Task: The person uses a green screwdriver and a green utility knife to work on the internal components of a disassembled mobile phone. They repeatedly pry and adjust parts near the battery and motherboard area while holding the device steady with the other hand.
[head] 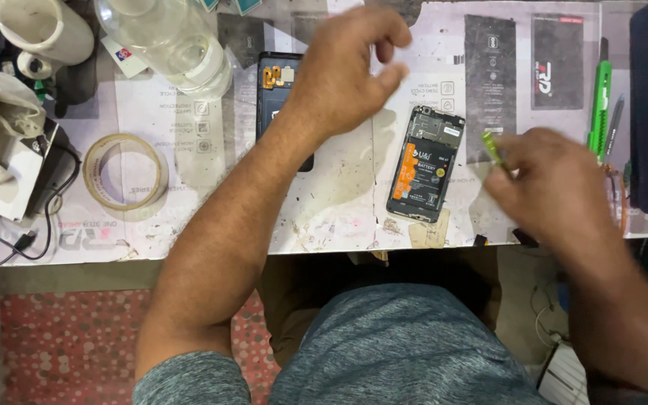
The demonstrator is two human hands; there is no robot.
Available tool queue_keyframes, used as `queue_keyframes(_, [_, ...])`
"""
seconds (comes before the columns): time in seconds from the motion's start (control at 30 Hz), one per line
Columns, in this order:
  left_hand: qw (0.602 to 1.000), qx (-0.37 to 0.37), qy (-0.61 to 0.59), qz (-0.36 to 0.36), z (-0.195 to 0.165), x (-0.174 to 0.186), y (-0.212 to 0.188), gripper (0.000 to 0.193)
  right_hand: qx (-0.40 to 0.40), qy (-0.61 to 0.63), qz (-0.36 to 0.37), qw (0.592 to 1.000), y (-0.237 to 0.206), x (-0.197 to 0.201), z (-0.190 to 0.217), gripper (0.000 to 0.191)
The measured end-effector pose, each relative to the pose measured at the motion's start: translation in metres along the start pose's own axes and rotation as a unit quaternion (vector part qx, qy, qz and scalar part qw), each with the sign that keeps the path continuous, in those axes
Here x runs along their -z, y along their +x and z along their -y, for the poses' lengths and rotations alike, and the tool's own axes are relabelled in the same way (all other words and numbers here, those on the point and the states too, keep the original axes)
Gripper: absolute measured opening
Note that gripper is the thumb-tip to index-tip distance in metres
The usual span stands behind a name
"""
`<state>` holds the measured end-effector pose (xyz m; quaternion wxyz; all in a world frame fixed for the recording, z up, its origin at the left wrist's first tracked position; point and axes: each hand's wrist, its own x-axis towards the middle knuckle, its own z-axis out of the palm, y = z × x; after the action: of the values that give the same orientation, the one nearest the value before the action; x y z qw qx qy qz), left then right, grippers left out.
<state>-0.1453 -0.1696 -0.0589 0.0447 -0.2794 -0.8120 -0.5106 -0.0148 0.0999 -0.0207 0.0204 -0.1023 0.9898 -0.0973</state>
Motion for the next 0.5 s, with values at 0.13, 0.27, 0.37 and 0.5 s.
queue_keyframes(0.13, [0.992,-0.025,0.018,0.12,-0.01,-0.002,-0.004,0.047,0.078,0.155,-0.087,0.981,0.008,0.028,0.0,0.005])
queue_keyframes(0.27, [0.966,0.003,0.125,0.225,-0.023,-0.006,-0.005,0.089,0.193,0.345,-0.161,0.904,0.026,0.012,0.009,0.009])
queue_keyframes(0.37, [0.962,0.008,0.156,0.223,-0.029,-0.003,-0.007,0.105,0.201,0.438,-0.184,0.857,0.034,-0.015,0.012,0.028])
queue_keyframes(0.5, [0.956,-0.007,0.198,0.215,-0.032,-0.004,-0.006,0.11,0.235,0.455,-0.243,0.824,0.045,-0.04,0.013,0.052])
